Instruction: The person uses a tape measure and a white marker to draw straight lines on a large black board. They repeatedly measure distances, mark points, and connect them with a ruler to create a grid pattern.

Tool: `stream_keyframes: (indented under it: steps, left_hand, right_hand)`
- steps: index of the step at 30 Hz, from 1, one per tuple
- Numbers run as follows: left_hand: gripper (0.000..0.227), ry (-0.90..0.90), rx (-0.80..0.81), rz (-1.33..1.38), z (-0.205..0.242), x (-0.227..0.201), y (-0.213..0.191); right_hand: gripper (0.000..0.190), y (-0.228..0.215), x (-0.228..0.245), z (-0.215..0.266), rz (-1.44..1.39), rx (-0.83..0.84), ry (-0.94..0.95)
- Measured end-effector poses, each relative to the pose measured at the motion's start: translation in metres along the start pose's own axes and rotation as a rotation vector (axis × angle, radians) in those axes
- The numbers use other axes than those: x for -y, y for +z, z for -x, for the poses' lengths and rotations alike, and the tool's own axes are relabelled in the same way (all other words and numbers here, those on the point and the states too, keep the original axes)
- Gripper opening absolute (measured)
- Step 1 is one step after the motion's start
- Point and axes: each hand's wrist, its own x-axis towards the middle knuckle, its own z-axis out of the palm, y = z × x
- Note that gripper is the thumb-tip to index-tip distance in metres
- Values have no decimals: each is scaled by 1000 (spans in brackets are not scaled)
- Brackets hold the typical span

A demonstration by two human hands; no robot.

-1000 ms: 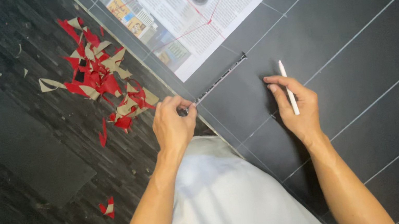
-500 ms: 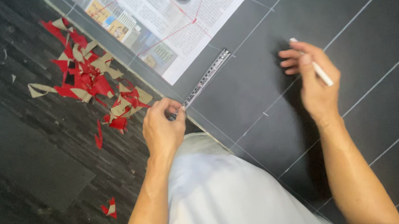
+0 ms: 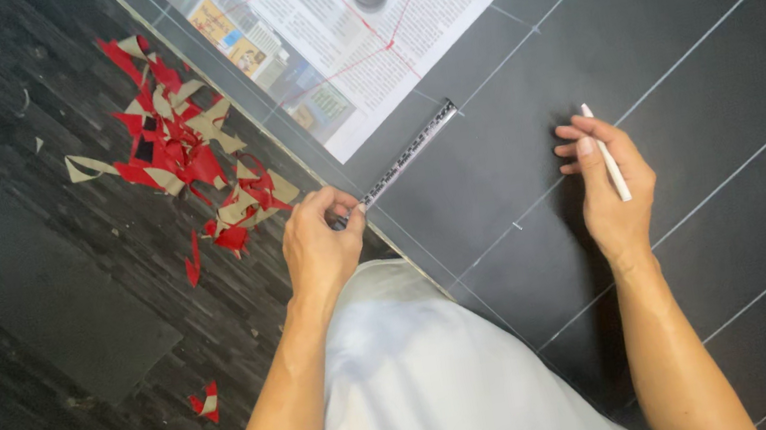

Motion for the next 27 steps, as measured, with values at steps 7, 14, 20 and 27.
stream_keyframes:
  steps: [7, 14, 20, 27]
  left_hand:
    - [10, -35, 27, 12, 1, -2, -2]
    - [11, -53, 47, 14, -1, -4, -4]
    - [11, -74, 53, 24, -1, -5, -4]
    - [11, -63, 45, 15, 0, -4, -3]
  right_hand:
    - [28, 0, -3, 0, -15, -31, 5]
    - [26, 5, -8, 3, 42, -75, 0]
    - [24, 7, -11, 2, 11, -101, 34]
    - [23, 7, -16, 3, 16, -117, 12]
